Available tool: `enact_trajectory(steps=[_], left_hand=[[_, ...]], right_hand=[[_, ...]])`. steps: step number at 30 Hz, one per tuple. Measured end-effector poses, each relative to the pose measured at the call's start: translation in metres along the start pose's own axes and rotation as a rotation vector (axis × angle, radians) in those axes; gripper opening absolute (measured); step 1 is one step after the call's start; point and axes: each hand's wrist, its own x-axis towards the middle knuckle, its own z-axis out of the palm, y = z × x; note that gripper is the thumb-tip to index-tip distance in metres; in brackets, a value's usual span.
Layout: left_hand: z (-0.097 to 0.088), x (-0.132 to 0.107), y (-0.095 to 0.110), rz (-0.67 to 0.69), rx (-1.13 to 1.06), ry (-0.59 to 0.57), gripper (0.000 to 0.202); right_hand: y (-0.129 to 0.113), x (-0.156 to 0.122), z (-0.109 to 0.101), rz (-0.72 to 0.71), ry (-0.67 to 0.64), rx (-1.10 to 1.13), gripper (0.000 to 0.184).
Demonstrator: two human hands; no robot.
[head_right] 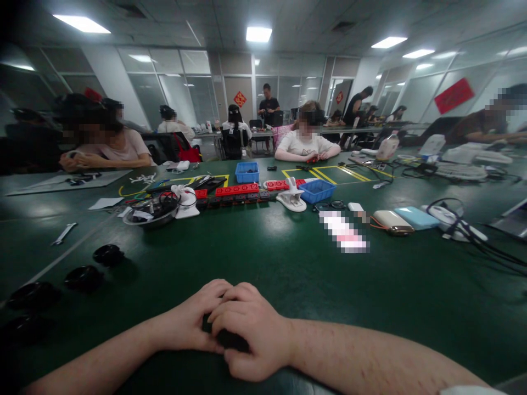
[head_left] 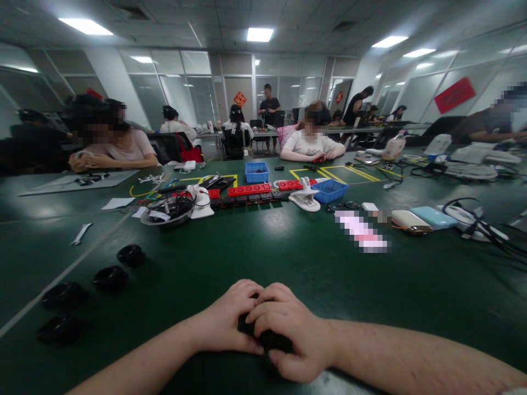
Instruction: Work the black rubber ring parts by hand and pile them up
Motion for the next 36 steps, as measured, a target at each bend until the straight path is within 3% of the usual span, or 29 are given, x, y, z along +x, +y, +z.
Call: enact_trajectory(steps=[4,8,10,16,21,27,30,33,36], left_hand=[[0.009,-0.005,0.003,-0.112,0.004,0.121,0.096],[0.028,-0.009,0.010,-0.283,0.125,0.317,0.097],[0.036,-0.010,0.016,-0.339,0.161,0.359,0.090],[0.034,-0.004,0.028,-0.350,0.135,0.295,0.041],[0.020,0.003,0.021,-0.255,0.008,0.198,0.041],[0.004,0.001,0.006,-0.079,-0.112,0.027,0.040],[0.003,-0.005,0.001,-0.106,-0.146,-0.013,0.067],[0.010,-0.009,0.003,-0.151,-0.121,0.005,0.102],[0.021,-0.010,0.008,-0.161,0.014,0.048,0.100]], right_hand=[[-0.001,-0.004,-0.001,0.074,0.103,-0.067,0.042],[0.001,-0.008,0.002,0.204,0.151,-0.159,0.060],[0.002,-0.009,0.006,0.240,0.131,-0.192,0.064],[0.004,-0.006,0.011,0.274,0.048,-0.194,0.048],[0.006,-0.004,0.007,0.172,-0.002,-0.094,0.030],[0.006,-0.002,0.005,0.041,-0.120,-0.031,0.031],[0.002,-0.001,0.002,-0.018,-0.119,-0.076,0.032],[-0.001,-0.002,-0.002,0.025,-0.052,-0.129,0.042],[-0.002,-0.005,-0.001,0.110,0.033,-0.158,0.059]])
